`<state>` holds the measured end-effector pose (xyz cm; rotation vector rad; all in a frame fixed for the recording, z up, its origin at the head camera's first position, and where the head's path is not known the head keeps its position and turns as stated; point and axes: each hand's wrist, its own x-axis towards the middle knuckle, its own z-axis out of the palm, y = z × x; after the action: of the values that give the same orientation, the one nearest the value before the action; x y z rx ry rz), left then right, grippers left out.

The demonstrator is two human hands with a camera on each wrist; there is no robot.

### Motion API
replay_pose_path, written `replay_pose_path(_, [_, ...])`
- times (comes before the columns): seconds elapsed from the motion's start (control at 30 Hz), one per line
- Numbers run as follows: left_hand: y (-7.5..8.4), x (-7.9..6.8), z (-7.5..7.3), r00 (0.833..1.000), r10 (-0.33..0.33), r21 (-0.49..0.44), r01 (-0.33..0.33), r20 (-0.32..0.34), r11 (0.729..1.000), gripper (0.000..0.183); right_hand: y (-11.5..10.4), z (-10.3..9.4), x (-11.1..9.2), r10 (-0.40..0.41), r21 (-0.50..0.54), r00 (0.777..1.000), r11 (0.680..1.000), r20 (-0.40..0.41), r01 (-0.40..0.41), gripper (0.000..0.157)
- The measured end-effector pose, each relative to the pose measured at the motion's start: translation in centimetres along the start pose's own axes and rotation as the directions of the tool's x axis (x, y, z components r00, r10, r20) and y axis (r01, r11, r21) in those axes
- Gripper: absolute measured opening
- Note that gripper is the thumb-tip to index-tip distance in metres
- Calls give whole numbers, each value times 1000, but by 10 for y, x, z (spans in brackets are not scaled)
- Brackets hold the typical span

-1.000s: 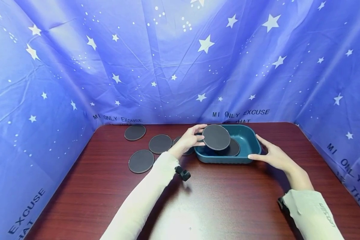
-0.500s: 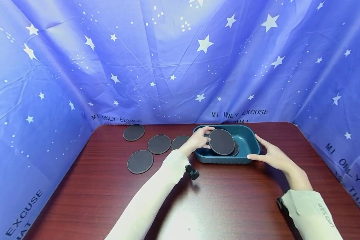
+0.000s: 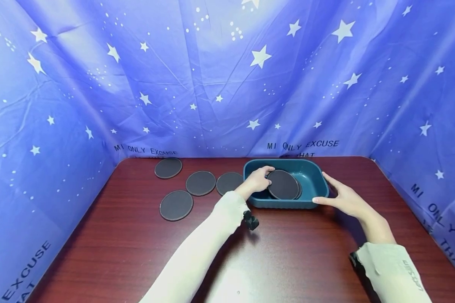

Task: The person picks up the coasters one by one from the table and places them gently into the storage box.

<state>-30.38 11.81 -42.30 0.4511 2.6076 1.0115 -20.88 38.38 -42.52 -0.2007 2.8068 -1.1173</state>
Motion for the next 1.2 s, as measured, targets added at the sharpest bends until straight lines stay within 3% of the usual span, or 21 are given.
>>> replay_pose_path(0.07, [0, 1, 1, 1000, 12, 15, -12, 16, 1000, 49, 0, 0, 0, -3, 2, 1000, 1000, 0, 3, 97])
replay_pose_path(0.37, [-5, -1, -2, 990, 73, -73, -65, 123, 995, 59, 2, 1, 0, -1, 1, 1000, 1000, 0, 1, 96])
replay_pose_path(0.5, [-6, -4, -11, 982, 145, -88, -135, 118, 987, 57, 3, 0, -1, -7, 4, 1000, 1000, -1, 7, 96])
replay_pose_path(0.7, [-7, -12, -28, 954, 268, -158, -247, 132, 956, 55, 5, 0, 1, -18, 0, 1000, 1000, -3, 18, 97])
replay_pose_path(0.97, [-10, -21, -47, 935, 329, -191, -301, 134, 934, 56, 4, -1, 2, 4, -14, 1000, 1000, 0, -4, 100])
replay_pose_path(1.2, [-24, -28, -58, 916, 391, -242, -361, 88, 901, 54, 3, -1, 1, -3, -6, 1000, 1000, 0, 3, 99])
